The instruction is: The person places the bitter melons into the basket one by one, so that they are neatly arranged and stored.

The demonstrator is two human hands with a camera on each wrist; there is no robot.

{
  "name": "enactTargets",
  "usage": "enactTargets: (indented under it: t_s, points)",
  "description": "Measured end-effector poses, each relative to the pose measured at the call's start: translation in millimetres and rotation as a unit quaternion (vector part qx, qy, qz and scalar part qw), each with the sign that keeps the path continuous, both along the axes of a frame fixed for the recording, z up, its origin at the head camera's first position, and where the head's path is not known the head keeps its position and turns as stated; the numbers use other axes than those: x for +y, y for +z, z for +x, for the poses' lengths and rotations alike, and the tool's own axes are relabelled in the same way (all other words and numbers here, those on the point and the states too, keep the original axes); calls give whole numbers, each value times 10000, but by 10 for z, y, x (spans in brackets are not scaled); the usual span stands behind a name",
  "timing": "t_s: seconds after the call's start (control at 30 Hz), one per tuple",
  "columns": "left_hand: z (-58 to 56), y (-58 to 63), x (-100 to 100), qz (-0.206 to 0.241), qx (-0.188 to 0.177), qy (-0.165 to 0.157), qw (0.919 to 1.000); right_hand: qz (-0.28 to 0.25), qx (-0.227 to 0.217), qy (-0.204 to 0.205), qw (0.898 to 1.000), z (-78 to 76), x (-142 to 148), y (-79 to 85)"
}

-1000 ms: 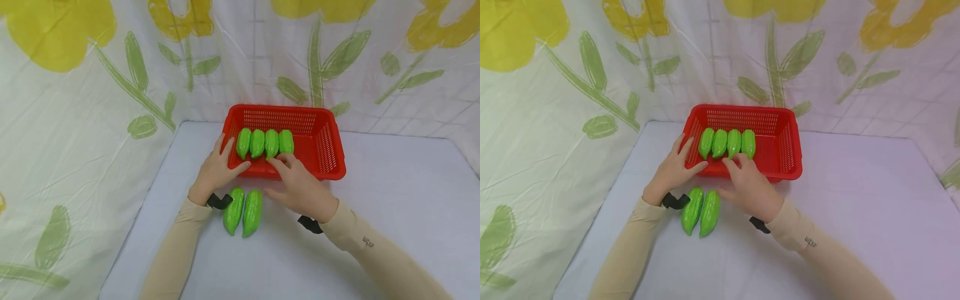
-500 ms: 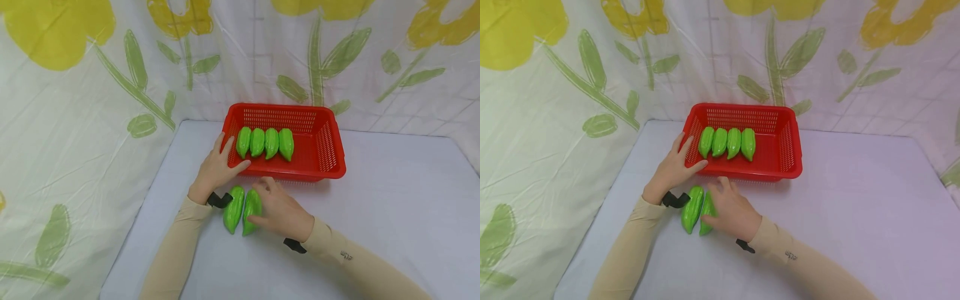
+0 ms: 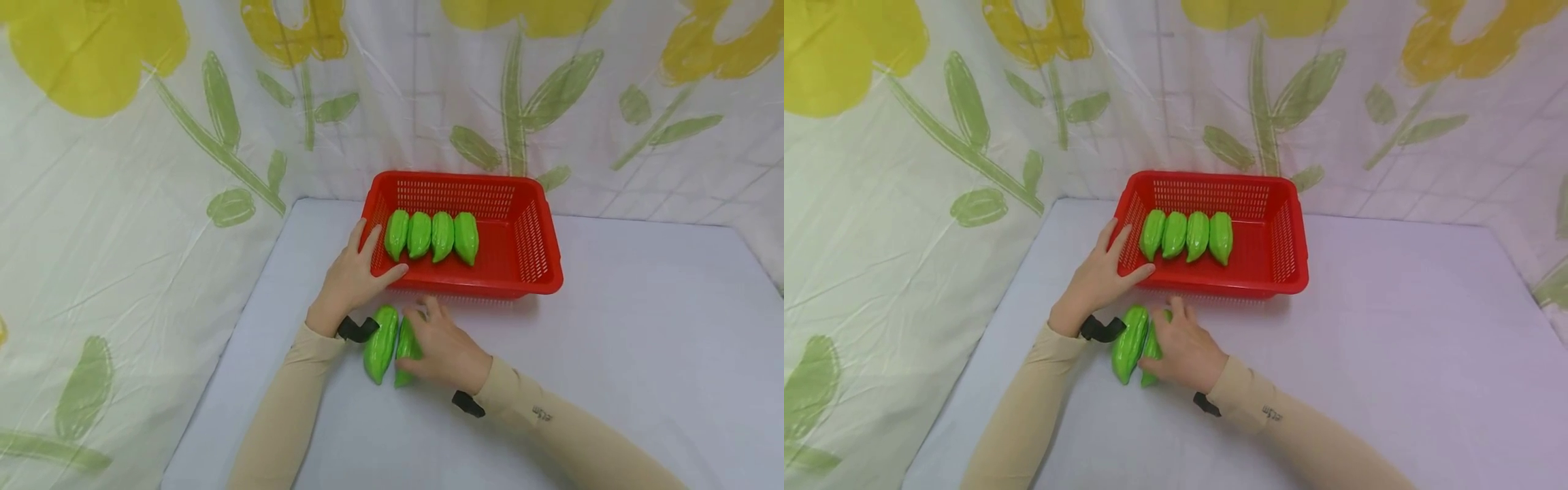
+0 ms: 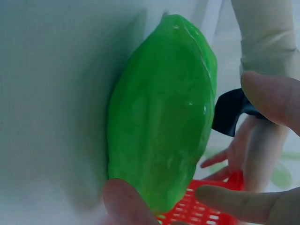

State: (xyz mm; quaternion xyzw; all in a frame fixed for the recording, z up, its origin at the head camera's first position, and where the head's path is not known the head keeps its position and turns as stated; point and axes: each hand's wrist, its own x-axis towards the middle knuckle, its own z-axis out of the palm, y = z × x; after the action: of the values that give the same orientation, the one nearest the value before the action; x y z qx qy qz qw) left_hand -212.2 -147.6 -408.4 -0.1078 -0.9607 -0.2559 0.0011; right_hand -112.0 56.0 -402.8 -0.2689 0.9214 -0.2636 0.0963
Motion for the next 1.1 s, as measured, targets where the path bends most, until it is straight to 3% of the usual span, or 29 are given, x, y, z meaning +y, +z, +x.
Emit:
enactTargets:
  t_s: [0.47, 0.77, 1.1]
  points:
    - [22, -43, -32, -26, -35, 42, 10000, -5, -71, -20, 10000, -27, -79, -206]
    - [-15, -43, -16, 13, 11, 47, 10000, -123, -205, 133, 9996, -90, -67, -199]
    - [-48, -31, 15, -41, 63, 9, 10000, -297, -482, -29, 9984, -145, -40, -206]
